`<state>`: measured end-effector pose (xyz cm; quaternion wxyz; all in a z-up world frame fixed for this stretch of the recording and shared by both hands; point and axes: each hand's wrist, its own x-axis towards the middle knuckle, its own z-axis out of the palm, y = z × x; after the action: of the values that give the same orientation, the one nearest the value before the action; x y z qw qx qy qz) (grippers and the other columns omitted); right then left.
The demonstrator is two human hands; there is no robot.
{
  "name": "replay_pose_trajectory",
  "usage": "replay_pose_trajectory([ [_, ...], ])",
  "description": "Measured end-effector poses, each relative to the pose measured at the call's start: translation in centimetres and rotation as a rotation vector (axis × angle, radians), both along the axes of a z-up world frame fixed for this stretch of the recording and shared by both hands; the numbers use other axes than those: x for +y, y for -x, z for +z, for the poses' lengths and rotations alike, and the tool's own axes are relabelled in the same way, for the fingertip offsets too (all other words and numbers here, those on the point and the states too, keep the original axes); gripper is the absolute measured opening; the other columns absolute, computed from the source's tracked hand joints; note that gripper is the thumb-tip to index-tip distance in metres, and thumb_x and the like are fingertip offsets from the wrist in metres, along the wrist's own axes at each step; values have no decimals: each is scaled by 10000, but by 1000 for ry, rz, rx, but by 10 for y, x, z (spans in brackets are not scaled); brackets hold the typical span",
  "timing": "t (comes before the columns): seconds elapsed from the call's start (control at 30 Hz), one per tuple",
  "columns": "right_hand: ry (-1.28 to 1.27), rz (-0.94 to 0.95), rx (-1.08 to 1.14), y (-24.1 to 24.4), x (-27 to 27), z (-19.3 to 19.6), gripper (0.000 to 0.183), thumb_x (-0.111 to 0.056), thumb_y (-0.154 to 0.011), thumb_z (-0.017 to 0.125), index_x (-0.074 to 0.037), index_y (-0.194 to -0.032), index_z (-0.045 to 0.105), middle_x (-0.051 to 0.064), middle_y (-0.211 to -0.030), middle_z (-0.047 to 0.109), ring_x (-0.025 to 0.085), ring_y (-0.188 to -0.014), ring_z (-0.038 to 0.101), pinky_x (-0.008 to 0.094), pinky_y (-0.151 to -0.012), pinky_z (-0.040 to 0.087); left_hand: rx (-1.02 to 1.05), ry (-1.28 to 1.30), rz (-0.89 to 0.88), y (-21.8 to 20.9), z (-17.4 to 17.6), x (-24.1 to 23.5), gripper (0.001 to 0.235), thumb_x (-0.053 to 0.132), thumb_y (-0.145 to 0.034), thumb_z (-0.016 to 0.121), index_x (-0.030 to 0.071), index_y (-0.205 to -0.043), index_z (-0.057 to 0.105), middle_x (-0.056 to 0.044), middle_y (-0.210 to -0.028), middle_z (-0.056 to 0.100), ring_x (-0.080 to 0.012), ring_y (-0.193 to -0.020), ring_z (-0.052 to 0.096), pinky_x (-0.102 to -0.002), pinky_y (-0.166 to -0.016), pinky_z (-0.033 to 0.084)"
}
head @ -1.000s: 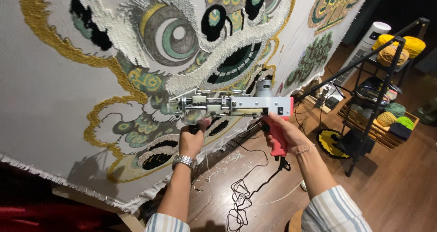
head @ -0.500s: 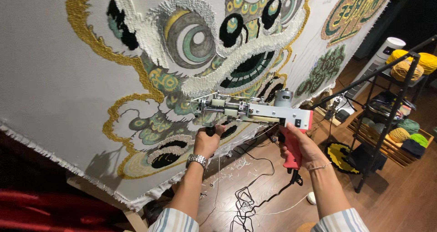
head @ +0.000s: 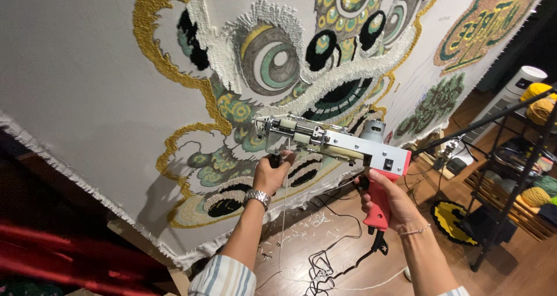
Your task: The person uses a handheld tufting gun to apply white yarn onto a large canvas featuring a pre-printed design of a stylized lion head. They guide the tool across the surface to create textured fur details, occasionally pausing to adjust the yarn feed or reposition the tool.
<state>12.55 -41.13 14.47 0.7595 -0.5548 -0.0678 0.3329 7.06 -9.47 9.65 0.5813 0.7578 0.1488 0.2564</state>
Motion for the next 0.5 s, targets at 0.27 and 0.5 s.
replay_pose_trajectory([
  [0.27,53,-159,-182,25,48,32,360,-371,-831,743,-75,-989,611,48,-670,546,182,-543,558,359,-438,487,209,65,-22,7,50,21,483,455,-859,760,77,-1159,748,-5,-521,573,-111,-391,538,-305,-404,413],
  [0.5,74,-182,-158,24,64,29,346,-371,-803,737,-80,-960,632,55,-643,543,191,-502,547,370,-402,459,229,8,19,-4,44,42,441,462,-855,781,96,-1100,757,6,-551,598,-112,-417,570,-295,-421,442],
])
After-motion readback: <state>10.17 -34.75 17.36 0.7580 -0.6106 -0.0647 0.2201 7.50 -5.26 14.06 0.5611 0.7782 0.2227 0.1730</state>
